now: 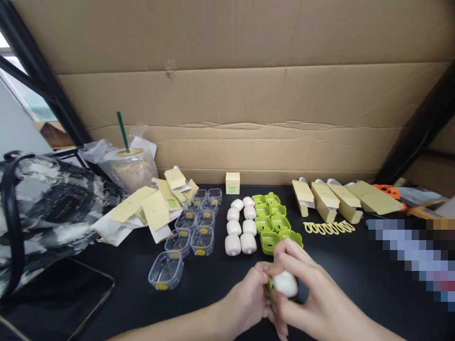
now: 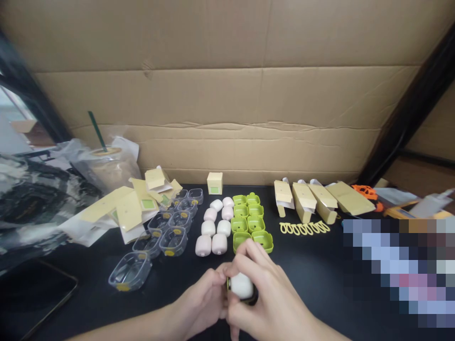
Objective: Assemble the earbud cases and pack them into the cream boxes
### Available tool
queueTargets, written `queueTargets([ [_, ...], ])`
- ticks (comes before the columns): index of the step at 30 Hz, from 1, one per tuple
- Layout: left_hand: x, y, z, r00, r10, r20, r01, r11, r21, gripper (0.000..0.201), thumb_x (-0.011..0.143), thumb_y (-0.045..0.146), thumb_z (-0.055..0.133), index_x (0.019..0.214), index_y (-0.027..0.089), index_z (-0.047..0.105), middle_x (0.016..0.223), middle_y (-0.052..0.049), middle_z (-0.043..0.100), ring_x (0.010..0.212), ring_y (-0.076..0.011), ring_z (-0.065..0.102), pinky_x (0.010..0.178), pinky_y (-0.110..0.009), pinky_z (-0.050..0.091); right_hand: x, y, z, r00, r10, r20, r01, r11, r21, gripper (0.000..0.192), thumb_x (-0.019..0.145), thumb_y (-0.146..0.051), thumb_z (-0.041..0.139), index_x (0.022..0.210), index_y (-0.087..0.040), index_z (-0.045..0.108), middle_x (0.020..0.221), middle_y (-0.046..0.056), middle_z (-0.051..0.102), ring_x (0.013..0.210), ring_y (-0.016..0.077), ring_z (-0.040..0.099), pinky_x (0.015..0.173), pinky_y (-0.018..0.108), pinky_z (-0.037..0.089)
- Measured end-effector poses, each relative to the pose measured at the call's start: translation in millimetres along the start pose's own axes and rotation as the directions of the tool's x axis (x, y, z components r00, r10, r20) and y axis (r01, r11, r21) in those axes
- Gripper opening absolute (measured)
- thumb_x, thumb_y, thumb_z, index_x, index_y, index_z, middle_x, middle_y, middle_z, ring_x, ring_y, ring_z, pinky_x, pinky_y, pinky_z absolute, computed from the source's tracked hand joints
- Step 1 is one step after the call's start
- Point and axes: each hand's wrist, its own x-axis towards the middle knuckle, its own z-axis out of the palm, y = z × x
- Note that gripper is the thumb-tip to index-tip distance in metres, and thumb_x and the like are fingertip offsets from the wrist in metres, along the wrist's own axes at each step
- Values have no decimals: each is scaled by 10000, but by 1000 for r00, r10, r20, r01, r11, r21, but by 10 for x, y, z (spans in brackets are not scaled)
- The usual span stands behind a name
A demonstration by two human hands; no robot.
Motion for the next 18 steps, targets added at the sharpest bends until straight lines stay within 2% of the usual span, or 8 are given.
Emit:
queueTargets([
  [2, -12, 44, 17, 1000, -22, 1, 22, 1000, -16, 284, 787, 421, 407, 919, 174, 456, 598, 18, 554, 520, -133, 532, 550, -289, 474, 7, 13, -13, 1000, 12, 19, -13, 1000, 23, 331, 684, -8, 497, 894, -246, 592, 914, 9, 500, 824, 170, 574, 710, 294, 497],
  [4, -28, 97, 36, 999, -51, 9, 51, 998, -39, 309, 778, 409, 378, 894, 148, 495, 581, 9, 543, 513, -131, 530, 572, -296, 472, -2, 50, -38, 999, 18, 44, -21, 998, 59, 352, 739, -49, 520, 995, -274, 610, 1002, 23, 518, 947, 189, 585, 822, 325, 498],
  [7, -60, 165, 59, 999, -52, -3, 52, 997, -60, 374, 774, 417, 369, 997, 145, 496, 612, 7, 547, 523, -140, 534, 560, -298, 469, -32, 130, -89, 993, 84, 85, -96, 985, 145, 543, 735, -153, 644, 1239, -303, 507, 1221, 52, 511, 1137, 241, 536, 957, 382, 456],
  [9, -73, 178, 58, 1000, -14, -21, 13, 998, -57, 398, 778, 414, 396, 1085, 167, 445, 664, 6, 565, 533, -143, 536, 538, -294, 469, -44, 174, -120, 979, 150, 134, -176, 962, 208, 661, 701, -186, 698, 1302, -294, 444, 1265, 61, 536, 1151, 263, 542, 958, 398, 464],
  [11, -60, 154, 32, 999, 29, -18, -29, 999, -39, 417, 781, 432, 406, 1104, 168, 415, 681, -3, 587, 526, -142, 542, 527, -288, 470, -40, 199, -136, 970, 174, 167, -214, 940, 264, 574, 720, -197, 686, 1254, -285, 492, 1206, 52, 605, 1121, 265, 572, 944, 403, 476],
  [13, -23, 115, -13, 999, 49, 14, -49, 999, -5, 439, 793, 477, 387, 1102, 166, 398, 677, -19, 618, 505, -138, 552, 519, -277, 465, -23, 205, -134, 976, 156, 149, -197, 927, 321, 455, 742, -207, 671, 1177, -280, 561, 1147, 45, 648, 1108, 267, 586, 946, 408, 473],
  [16, 14, 130, -49, 996, 29, 90, -36, 997, 69, 508, 804, 596, 329, 1071, 169, 398, 693, -39, 640, 452, -129, 550, 477, -263, 449, 2, 199, -113, 988, 148, 36, -149, 891, 429, 397, 720, -225, 699, 1104, -267, 607, 1073, 51, 676, 1050, 264, 617, 904, 391, 496],
  [18, -28, 256, -13, 996, 44, 79, -58, 981, 186, 545, 802, 637, 347, 1072, 167, 404, 704, -37, 625, 449, -123, 537, 459, -262, 446, 10, 199, -104, 978, 197, -64, -133, 831, 540, 363, 708, -281, 723, 1054, -261, 613, 970, 38, 685, 925, 236, 651, 814, 348, 528],
])
